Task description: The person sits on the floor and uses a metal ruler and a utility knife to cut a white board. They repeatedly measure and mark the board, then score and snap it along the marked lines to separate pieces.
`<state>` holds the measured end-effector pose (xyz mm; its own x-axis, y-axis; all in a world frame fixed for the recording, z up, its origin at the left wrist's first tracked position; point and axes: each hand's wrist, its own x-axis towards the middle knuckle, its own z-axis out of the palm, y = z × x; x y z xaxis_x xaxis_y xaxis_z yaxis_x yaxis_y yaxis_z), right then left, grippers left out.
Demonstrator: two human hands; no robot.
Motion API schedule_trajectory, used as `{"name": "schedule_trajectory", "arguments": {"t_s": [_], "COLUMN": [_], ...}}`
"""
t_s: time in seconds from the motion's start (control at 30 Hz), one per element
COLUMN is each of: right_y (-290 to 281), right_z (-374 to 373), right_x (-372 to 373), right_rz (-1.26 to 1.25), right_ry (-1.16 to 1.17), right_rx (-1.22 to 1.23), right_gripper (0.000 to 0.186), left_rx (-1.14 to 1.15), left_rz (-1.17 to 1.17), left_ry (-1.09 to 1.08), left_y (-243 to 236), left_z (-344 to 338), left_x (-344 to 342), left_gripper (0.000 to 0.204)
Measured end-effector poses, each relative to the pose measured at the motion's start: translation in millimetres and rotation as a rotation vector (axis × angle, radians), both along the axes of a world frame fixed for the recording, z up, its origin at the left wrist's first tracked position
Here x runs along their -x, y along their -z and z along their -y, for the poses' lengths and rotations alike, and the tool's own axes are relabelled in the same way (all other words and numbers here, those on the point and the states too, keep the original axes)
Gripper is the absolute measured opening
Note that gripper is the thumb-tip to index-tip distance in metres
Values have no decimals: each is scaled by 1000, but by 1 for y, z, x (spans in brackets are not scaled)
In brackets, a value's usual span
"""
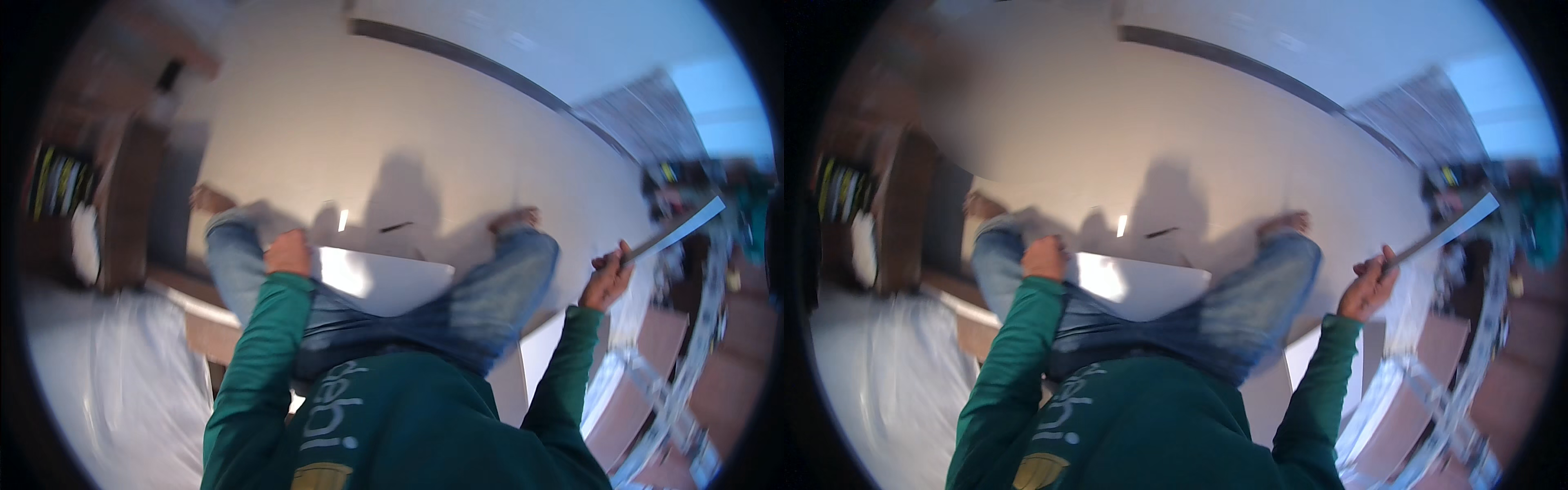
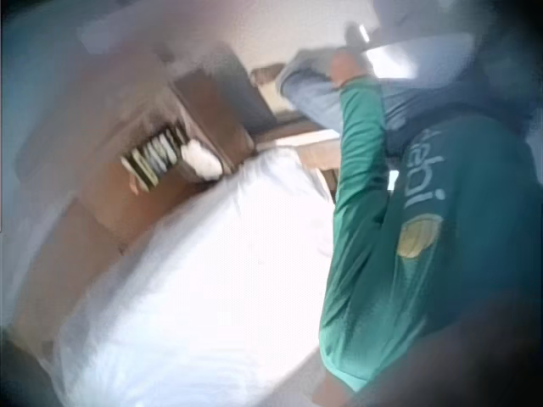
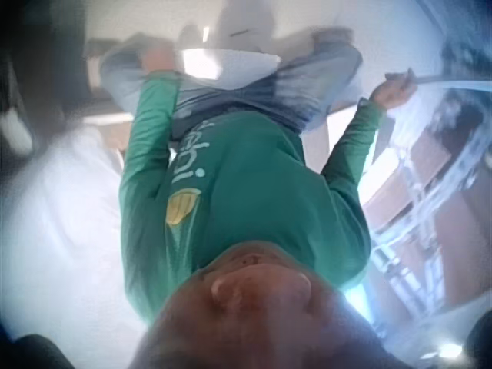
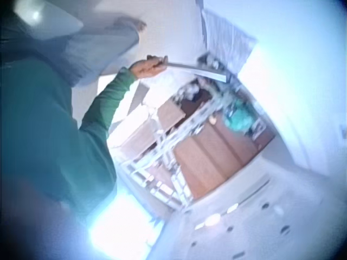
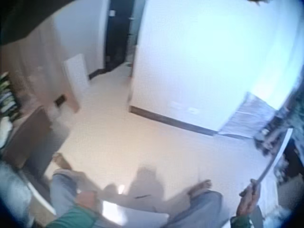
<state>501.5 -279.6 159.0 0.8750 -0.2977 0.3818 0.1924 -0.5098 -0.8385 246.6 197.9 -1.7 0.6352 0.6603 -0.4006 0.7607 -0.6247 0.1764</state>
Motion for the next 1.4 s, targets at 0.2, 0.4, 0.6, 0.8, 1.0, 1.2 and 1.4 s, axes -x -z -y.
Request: {"name": "schedule_trajectory", "arguments": {"t_s": [0.2, 0.4, 0.6, 0.8, 1.0, 1.2, 1.4], "right_y": [69, 158, 214, 191, 185, 172, 126], "right_z": [197, 203, 190, 138, 107, 123, 139], "right_x": [109, 286, 323, 318, 351, 339, 286], "right_rz": [-329, -616, -542, -736, -949, -1021, -1247], "right_ry": [582, 945, 752, 436, 350, 171, 66], "right_rx": [439, 358, 489, 470, 514, 736, 781], "right_gripper": [41, 53, 48, 42, 35, 28, 33], "left_rx": [-30, 144, 347, 539, 489, 582, 648], "left_rz": [16, 332, 255, -75, 54, -30, -74], "left_ry": [107, 390, 806, 882, 904, 815, 777], "left_y": [-23, -36, -25, -15, 13, 13, 8], "left_z": [15, 59, 105, 141, 144, 138, 141], "left_x": [-16, -34, -68, -104, -97, -100, -110], "left_gripper": [23, 33, 68, 77, 65, 72, 77]}}
